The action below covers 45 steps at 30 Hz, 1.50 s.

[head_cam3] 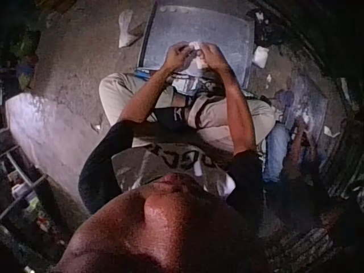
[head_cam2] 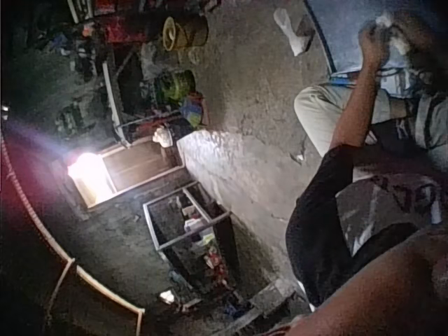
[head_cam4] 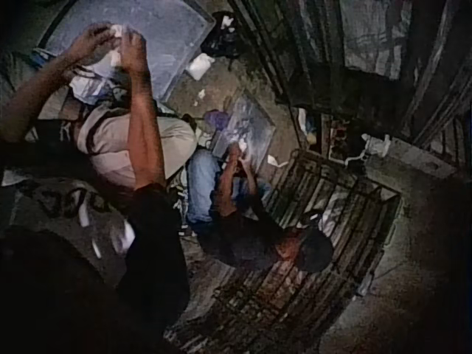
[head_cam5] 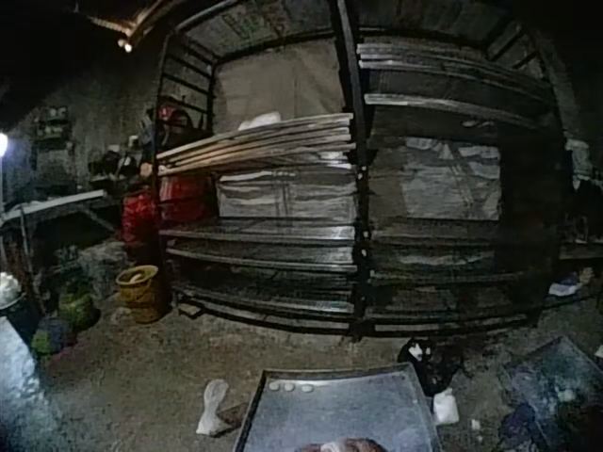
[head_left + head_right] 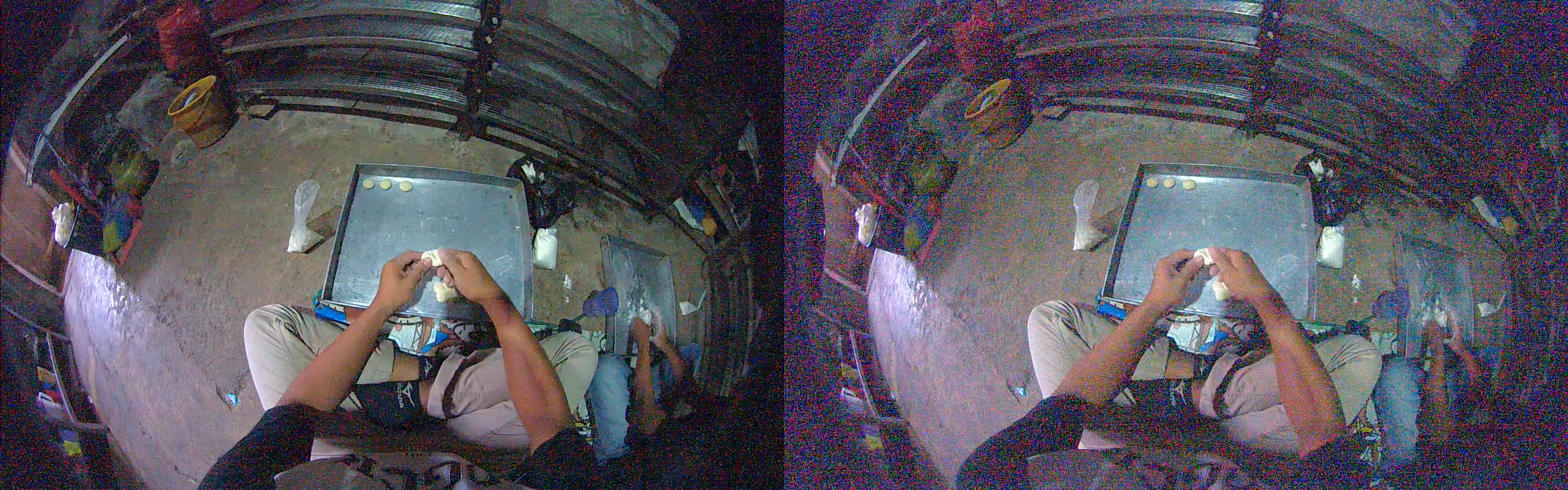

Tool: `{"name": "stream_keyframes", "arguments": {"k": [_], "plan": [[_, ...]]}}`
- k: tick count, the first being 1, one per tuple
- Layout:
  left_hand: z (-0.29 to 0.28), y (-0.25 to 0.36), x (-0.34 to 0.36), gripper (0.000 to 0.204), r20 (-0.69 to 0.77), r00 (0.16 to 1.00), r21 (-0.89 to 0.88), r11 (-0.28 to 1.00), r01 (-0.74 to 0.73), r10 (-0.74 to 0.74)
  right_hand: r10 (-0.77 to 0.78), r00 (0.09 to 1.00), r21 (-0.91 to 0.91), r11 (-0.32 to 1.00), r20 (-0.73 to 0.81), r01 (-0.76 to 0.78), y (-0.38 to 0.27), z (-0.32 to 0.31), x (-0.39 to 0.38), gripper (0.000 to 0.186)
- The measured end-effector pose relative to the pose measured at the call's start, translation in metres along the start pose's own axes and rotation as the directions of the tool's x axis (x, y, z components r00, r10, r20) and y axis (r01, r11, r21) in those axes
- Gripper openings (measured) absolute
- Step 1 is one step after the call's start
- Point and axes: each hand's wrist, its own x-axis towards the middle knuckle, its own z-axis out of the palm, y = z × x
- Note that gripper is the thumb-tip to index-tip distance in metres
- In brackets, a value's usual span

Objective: The person takes small pieces of dough from a tray, rolls them between their palms to form spheres, and places them back onto the tray.

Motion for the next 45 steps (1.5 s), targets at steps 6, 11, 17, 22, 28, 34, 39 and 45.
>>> {"name": "stream_keyframes", "arguments": {"k": [6, 11, 17, 22, 28, 34, 39, 45], "plan": [[-0.001, 0.004, -0.001, 0.024, -0.053, 0.986, 0.160, 0.976, -0.147, 0.157, -0.306, 0.947, -0.340, 0.905, -0.097, 0.258, -0.003, 0.003, -0.001, 0.034], [-0.002, 0.012, -0.002, 0.025, 0.019, 0.997, 0.013, 0.998, -0.069, 0.068, -0.439, 0.889, -0.375, 0.851, -0.127, 0.367, -0.005, -0.005, 0.002, 0.024], [-0.002, 0.006, 0.000, 0.029, 0.105, 0.982, -0.228, 0.964, -0.133, 0.160, -0.375, 0.926, -0.179, 0.915, -0.041, 0.363, -0.006, 0.003, -0.002, 0.024], [0.001, 0.006, 0.000, 0.023, -0.034, 0.999, -0.007, 1.000, -0.005, 0.004, -0.037, 0.999, -0.005, 0.999, -0.027, 0.036, 0.019, 0.005, 0.007, 0.030], [0.000, 0.002, -0.001, 0.025, -0.147, 0.982, 0.114, 0.988, -0.104, 0.120, 0.069, 0.998, 0.146, 0.987, 0.007, -0.070, 0.017, 0.009, 0.005, 0.035], [0.003, 0.029, -0.006, 0.043, -0.050, 0.948, 0.193, 0.934, -0.301, 0.316, -0.062, 0.992, -0.226, 0.973, -0.111, 0.035, -0.005, 0.007, -0.003, 0.037], [0.003, 0.018, -0.004, 0.046, 0.111, 0.994, -0.337, 0.940, 0.048, -0.011, -0.174, 0.968, -0.165, 0.976, -0.180, 0.145, -0.012, 0.000, -0.004, 0.033], [-0.002, 0.012, -0.003, 0.033, 0.132, 0.977, -0.350, 0.914, 0.206, -0.169, -0.282, 0.957, -0.235, 0.936, -0.062, 0.261, -0.011, 0.003, -0.006, 0.031]]}}
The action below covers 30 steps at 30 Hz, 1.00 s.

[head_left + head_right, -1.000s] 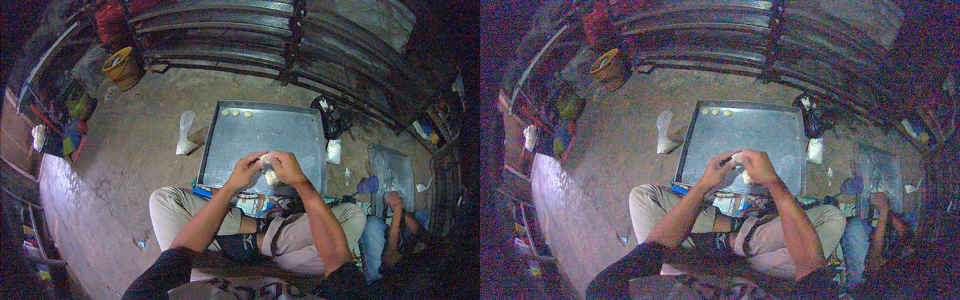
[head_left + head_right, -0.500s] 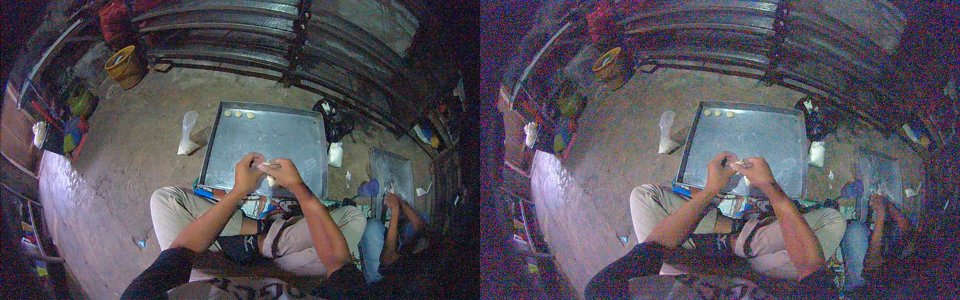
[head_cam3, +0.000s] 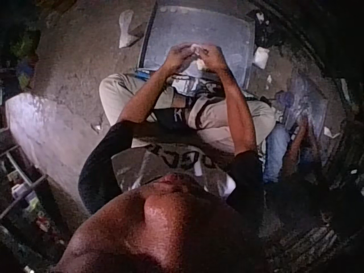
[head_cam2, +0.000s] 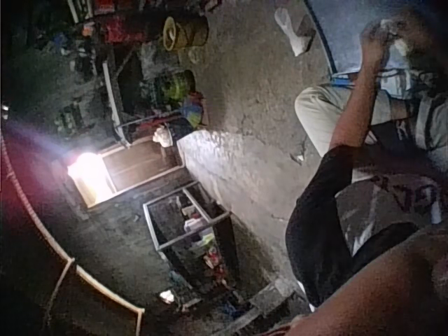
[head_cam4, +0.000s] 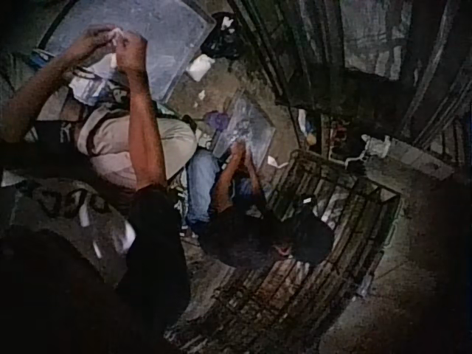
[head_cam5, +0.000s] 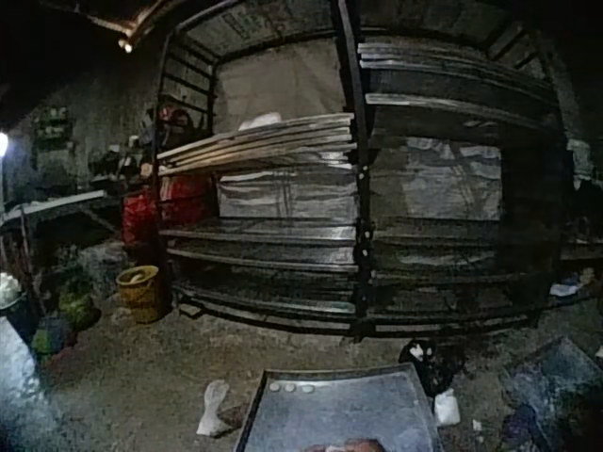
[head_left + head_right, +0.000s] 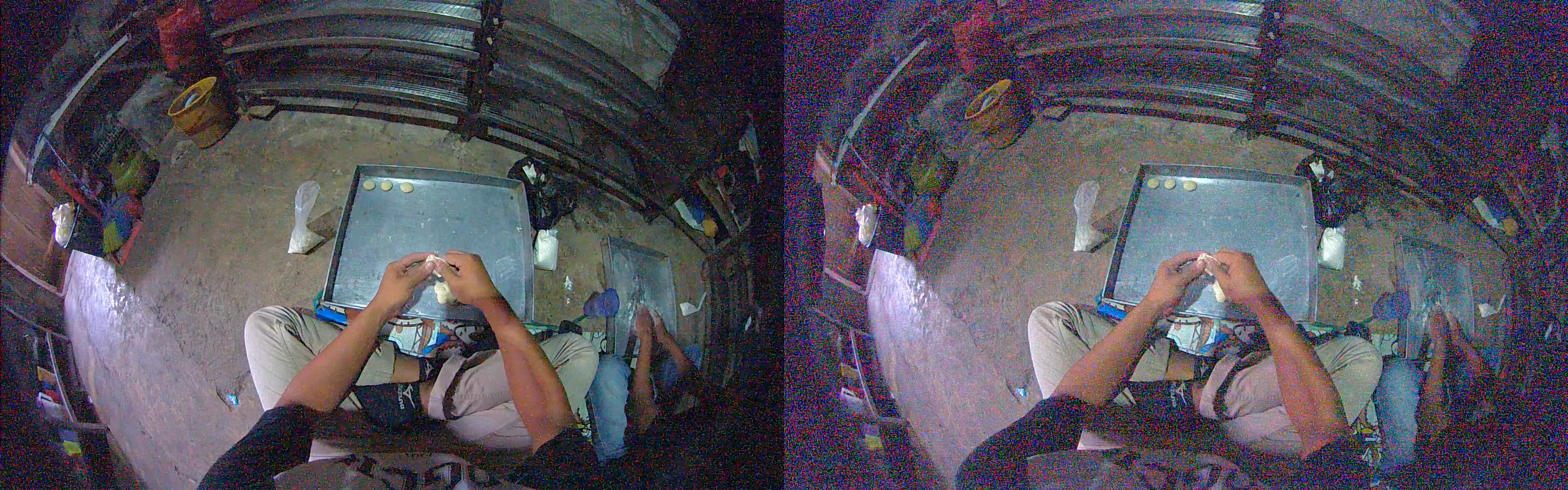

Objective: The person takes small pieces of dough from a tray, rolls them between their palms to form spheres, and places them back onto the tray.

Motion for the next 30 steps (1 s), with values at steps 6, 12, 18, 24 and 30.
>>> {"name": "stream_keyframes", "arguments": {"k": [6, 12, 18, 24, 30], "plan": [[-0.004, -0.008, 0.007, 0.024, -0.158, 0.986, -0.097, 0.993, -0.063, 0.047, 0.206, 0.960, 0.303, 0.917, 0.192, -0.258, 0.026, 0.016, 0.004, 0.045], [0.013, -0.014, -0.005, 0.022, -0.184, 0.980, -0.091, 0.992, -0.092, 0.074, 0.216, 0.967, 0.342, 0.906, 0.135, -0.250, -0.001, 0.029, -0.008, 0.038], [0.017, 0.003, -0.010, 0.032, -0.038, 0.970, 0.148, 0.962, -0.231, 0.239, 0.133, 0.991, 0.103, 0.986, -0.021, -0.131, -0.003, 0.009, -0.003, 0.046], [0.018, -0.003, -0.014, 0.038, -0.078, 0.908, 0.347, 0.865, -0.363, 0.412, 0.197, 0.968, 0.380, 0.892, 0.157, -0.243, 0.023, 0.018, 0.000, 0.037], [0.013, -0.016, -0.002, 0.030, -0.203, 0.929, 0.143, 0.948, -0.285, 0.310, 0.162, 0.949, 0.563, 0.773, 0.269, -0.291, 0.009, 0.019, -0.004, 0.039]]}}
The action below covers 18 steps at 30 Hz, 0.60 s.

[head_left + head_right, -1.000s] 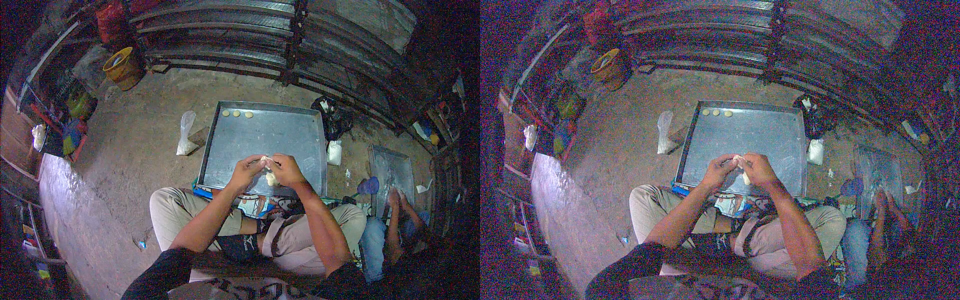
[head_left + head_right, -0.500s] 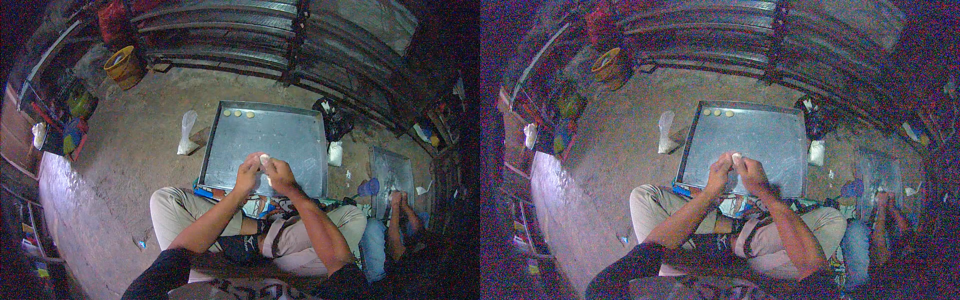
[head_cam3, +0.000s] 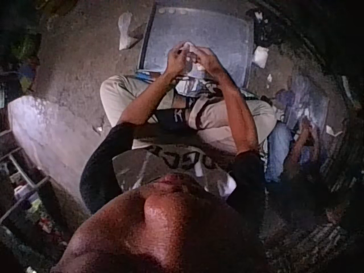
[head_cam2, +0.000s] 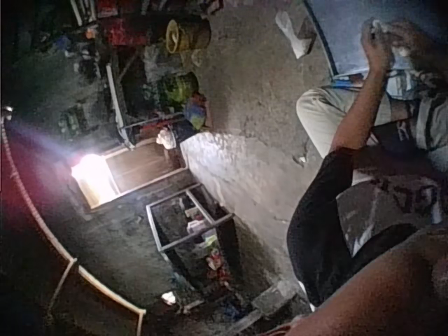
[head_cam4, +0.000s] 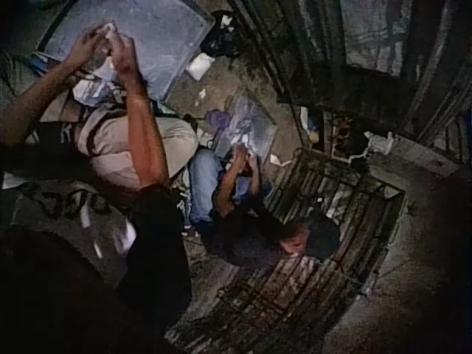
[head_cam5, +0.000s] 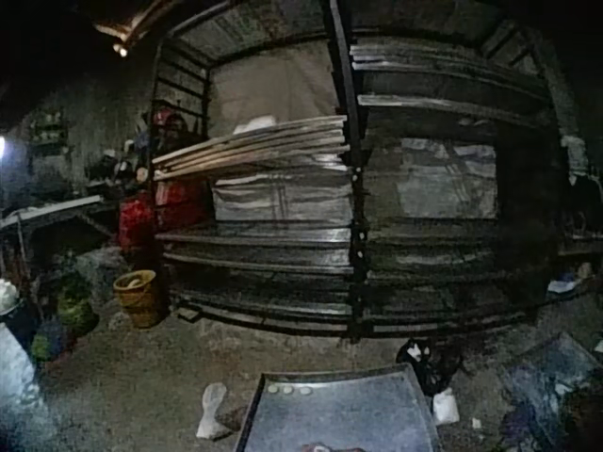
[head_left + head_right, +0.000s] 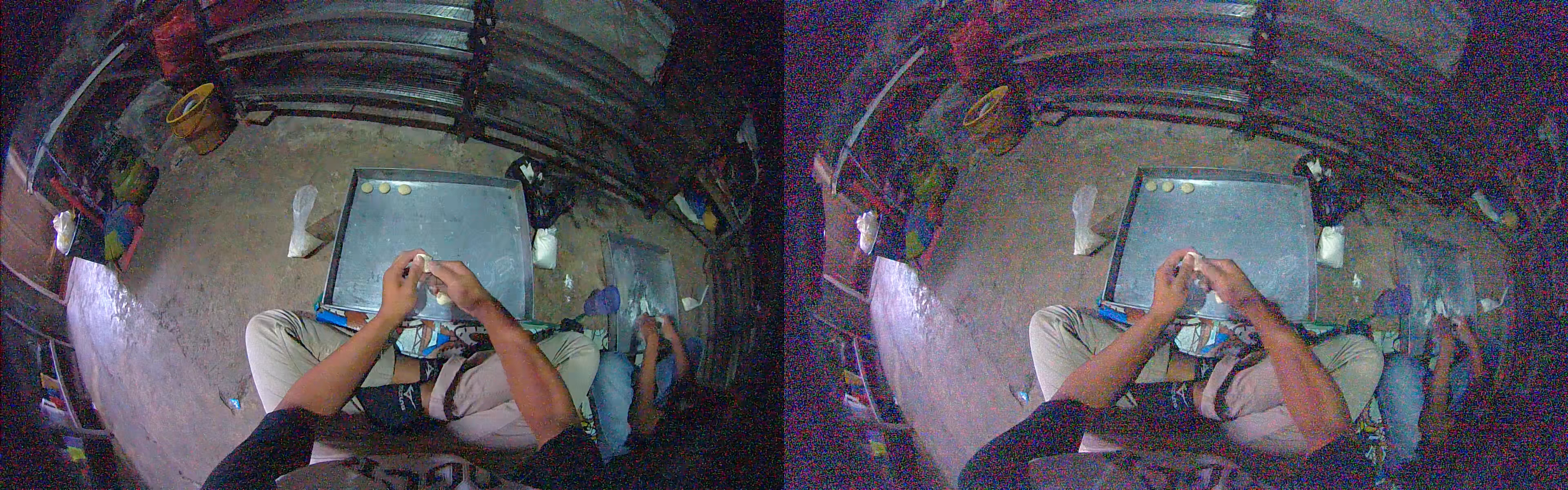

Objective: The person takes small pieces of dough from a tray, rolls them between their palms to form spheres, and places them back onto the tray.

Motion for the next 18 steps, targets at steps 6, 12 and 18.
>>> {"name": "stream_keyframes", "arguments": {"k": [6, 12, 18], "plan": [[0.002, 0.027, -0.003, 0.033, 0.133, 0.968, -0.319, 0.915, 0.246, -0.214, 0.148, 0.987, 0.286, 0.950, -0.056, -0.126, 0.001, 0.011, -0.002, 0.038], [0.004, 0.016, -0.013, 0.035, 0.096, 0.960, -0.229, 0.932, 0.280, -0.264, 0.131, 0.991, 0.130, 0.983, -0.010, -0.128, 0.006, 0.008, 0.002, 0.028], [0.004, 0.044, -0.014, 0.033, 0.242, 0.966, -0.136, 0.983, 0.127, -0.091, 0.009, 0.967, 0.230, 0.972, -0.254, 0.051, 0.008, 0.013, 0.000, 0.033]]}}
